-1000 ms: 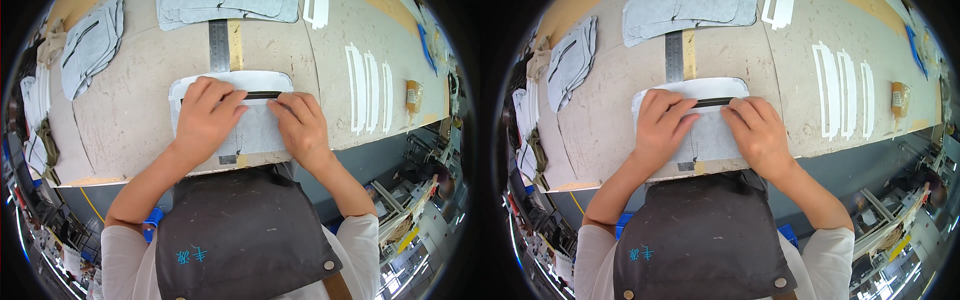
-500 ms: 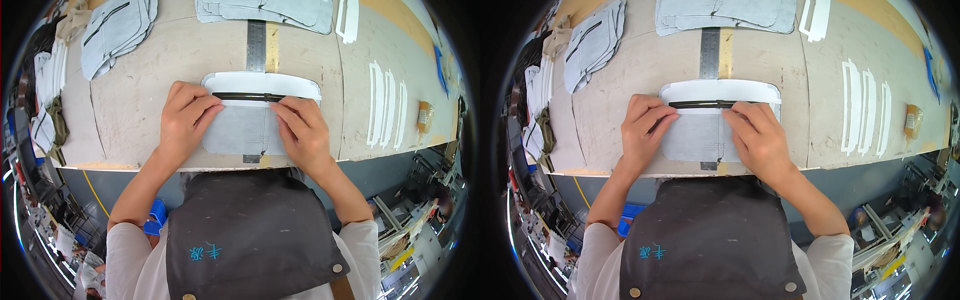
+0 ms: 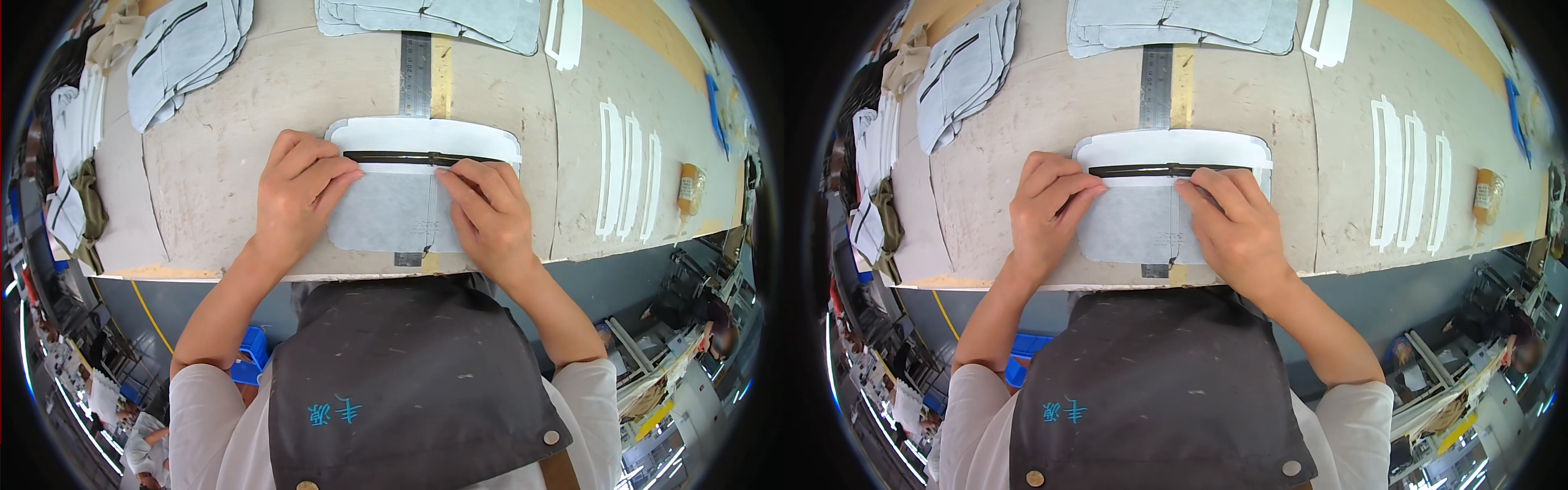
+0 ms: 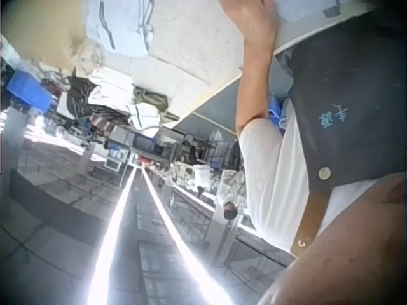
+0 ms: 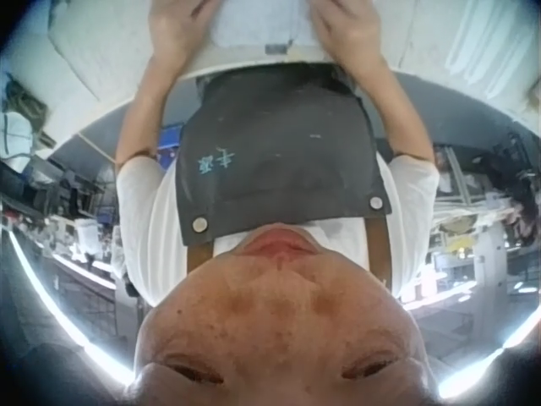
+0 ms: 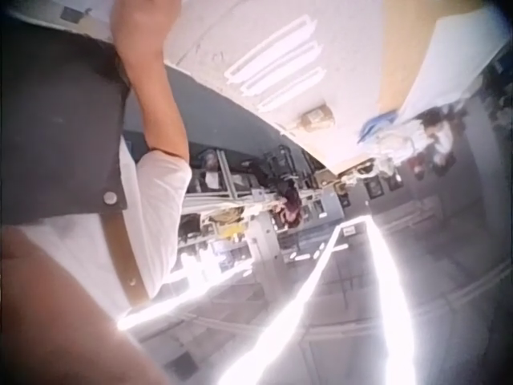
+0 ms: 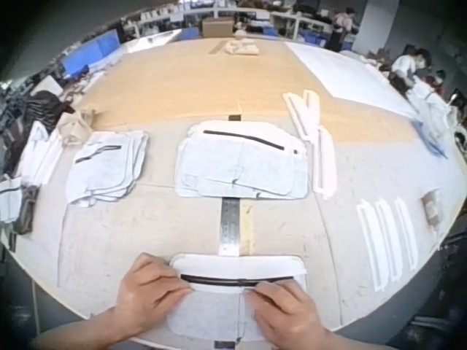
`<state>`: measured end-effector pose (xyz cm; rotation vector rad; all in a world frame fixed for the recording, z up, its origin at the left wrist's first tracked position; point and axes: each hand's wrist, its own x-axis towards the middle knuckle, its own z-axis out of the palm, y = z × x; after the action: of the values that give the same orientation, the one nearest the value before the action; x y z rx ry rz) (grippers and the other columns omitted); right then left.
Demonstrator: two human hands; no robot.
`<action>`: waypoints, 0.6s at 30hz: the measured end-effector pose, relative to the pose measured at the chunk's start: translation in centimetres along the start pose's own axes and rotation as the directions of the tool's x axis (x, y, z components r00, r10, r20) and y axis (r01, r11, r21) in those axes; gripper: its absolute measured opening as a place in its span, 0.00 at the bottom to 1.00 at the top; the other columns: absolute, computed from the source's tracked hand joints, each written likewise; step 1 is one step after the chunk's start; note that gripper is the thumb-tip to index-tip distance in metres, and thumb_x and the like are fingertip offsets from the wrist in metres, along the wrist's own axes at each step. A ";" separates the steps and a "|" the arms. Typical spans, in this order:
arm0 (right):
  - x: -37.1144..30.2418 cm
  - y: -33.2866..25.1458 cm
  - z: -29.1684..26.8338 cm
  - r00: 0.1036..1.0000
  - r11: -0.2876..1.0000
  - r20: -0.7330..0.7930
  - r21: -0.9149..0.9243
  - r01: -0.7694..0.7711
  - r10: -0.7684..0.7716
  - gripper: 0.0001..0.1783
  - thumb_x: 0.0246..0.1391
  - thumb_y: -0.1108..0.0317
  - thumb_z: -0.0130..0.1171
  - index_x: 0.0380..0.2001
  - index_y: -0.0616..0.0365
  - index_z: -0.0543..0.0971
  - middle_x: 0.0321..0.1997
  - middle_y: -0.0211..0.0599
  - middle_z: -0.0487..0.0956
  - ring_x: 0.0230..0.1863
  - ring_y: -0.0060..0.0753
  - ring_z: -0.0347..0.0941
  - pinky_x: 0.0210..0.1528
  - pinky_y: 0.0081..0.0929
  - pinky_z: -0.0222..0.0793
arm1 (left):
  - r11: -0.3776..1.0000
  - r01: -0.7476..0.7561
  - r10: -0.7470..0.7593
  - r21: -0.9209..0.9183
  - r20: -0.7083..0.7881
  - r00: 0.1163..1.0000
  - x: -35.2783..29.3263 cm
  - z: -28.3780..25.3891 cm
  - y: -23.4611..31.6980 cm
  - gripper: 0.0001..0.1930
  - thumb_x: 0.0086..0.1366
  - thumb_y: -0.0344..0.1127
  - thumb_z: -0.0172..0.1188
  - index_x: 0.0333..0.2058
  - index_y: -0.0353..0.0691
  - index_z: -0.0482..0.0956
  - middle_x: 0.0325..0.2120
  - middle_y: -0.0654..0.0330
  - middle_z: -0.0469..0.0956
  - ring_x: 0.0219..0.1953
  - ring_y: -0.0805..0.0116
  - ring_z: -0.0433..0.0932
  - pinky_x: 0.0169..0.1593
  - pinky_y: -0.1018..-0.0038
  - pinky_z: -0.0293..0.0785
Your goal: Applying glue and assembling components for leather bags on a workshop table.
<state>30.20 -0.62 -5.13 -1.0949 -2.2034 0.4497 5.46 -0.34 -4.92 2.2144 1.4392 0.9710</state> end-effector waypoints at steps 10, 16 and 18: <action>-0.1 0.1 0.2 0.998 0.992 0.009 -0.106 0.065 -0.064 0.23 0.33 0.83 0.62 0.40 0.68 0.81 0.45 0.37 0.76 0.38 0.37 0.72 0.37 0.29 0.74 | 0.999 -0.031 0.030 0.034 0.034 0.999 0.2 -0.2 0.3 0.10 0.46 0.22 0.69 0.30 0.34 0.81 0.33 0.59 0.77 0.36 0.59 0.73 0.37 0.69 0.72; -0.1 -0.2 0.1 0.997 0.985 0.036 -0.156 0.073 -0.068 0.21 0.37 0.80 0.61 0.41 0.66 0.81 0.44 0.35 0.76 0.41 0.37 0.72 0.40 0.30 0.74 | 0.959 -0.283 0.277 0.007 0.177 0.944 0.4 1.7 2.0 0.19 0.49 0.25 0.60 0.43 0.32 0.80 0.48 0.55 0.78 0.46 0.57 0.75 0.48 0.66 0.75; -0.2 -0.2 -0.4 0.996 0.984 0.055 -0.165 0.072 -0.064 0.21 0.38 0.80 0.61 0.42 0.65 0.81 0.45 0.35 0.76 0.43 0.37 0.72 0.43 0.31 0.73 | 0.954 -0.300 0.294 -0.007 0.225 0.929 0.0 1.8 2.3 0.20 0.49 0.25 0.59 0.45 0.31 0.79 0.50 0.55 0.77 0.48 0.56 0.75 0.50 0.66 0.75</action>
<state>30.45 -0.85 -4.81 -1.1013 -2.3484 0.2682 8.21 -1.14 -4.82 2.5193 1.0436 0.7585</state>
